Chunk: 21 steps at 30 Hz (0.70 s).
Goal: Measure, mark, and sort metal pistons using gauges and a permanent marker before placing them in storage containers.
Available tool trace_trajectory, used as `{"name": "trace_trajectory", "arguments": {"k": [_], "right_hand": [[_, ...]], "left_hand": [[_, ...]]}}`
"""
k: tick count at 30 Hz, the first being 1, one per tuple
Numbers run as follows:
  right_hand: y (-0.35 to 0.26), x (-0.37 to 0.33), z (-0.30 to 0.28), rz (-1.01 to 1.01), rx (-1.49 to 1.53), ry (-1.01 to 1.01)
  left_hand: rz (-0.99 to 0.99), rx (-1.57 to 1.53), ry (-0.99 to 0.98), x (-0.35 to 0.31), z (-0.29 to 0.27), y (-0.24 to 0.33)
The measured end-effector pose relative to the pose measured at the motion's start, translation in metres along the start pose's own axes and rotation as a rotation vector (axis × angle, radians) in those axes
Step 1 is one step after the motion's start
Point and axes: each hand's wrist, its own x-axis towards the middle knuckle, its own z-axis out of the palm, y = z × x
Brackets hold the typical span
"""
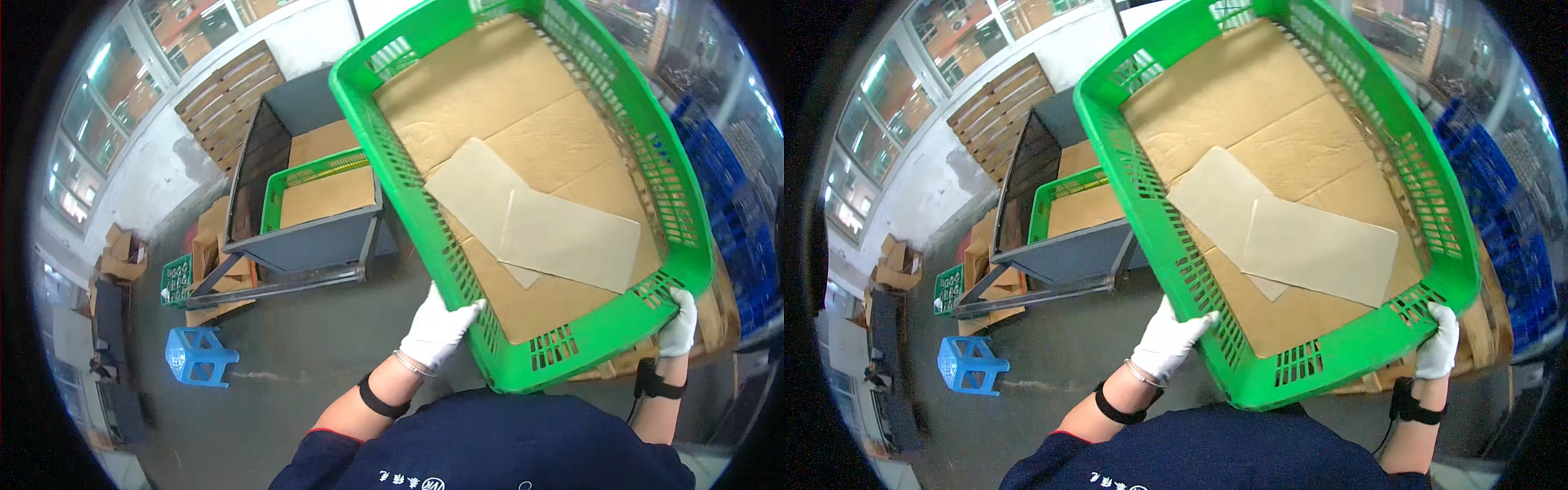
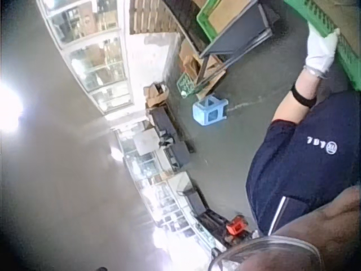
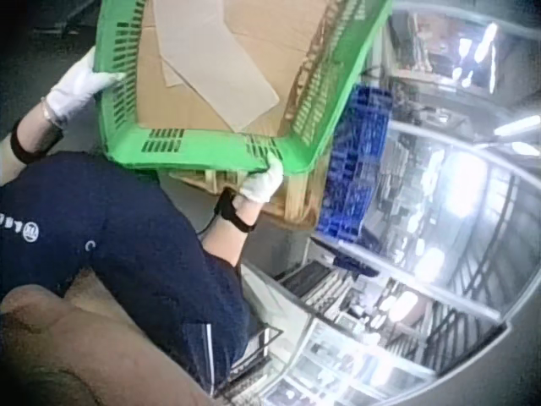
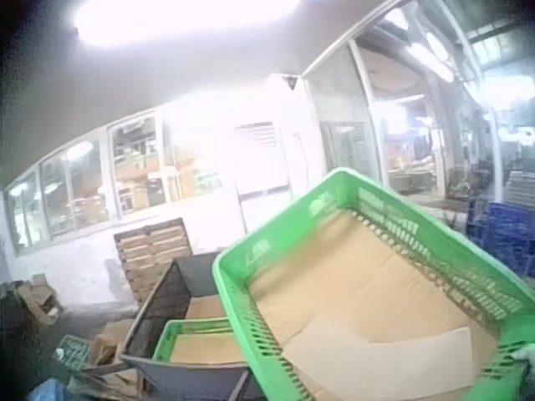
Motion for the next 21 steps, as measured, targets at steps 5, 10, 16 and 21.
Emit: {"name": "trace_trajectory", "arguments": {"k": [5, 10, 16, 21], "right_hand": [[0.051, 0.153, 0.114, 0.131, -0.062, -0.224], [0.097, 0.272, 0.266, 0.221, -0.219, -0.522], [0.13, 0.305, 0.478, 0.404, -0.26, -0.888], [0.175, 0.331, 0.639, 0.339, -0.405, -1.034]], "left_hand": [[-0.015, -0.165, 0.334, 0.077, -0.034, 0.009], [-0.104, -0.183, 0.611, 0.134, -0.086, 0.046], [-0.227, -0.289, 0.877, 0.177, -0.169, 0.055], [-0.201, -0.304, 1.075, 0.234, -0.262, 0.033]]}}
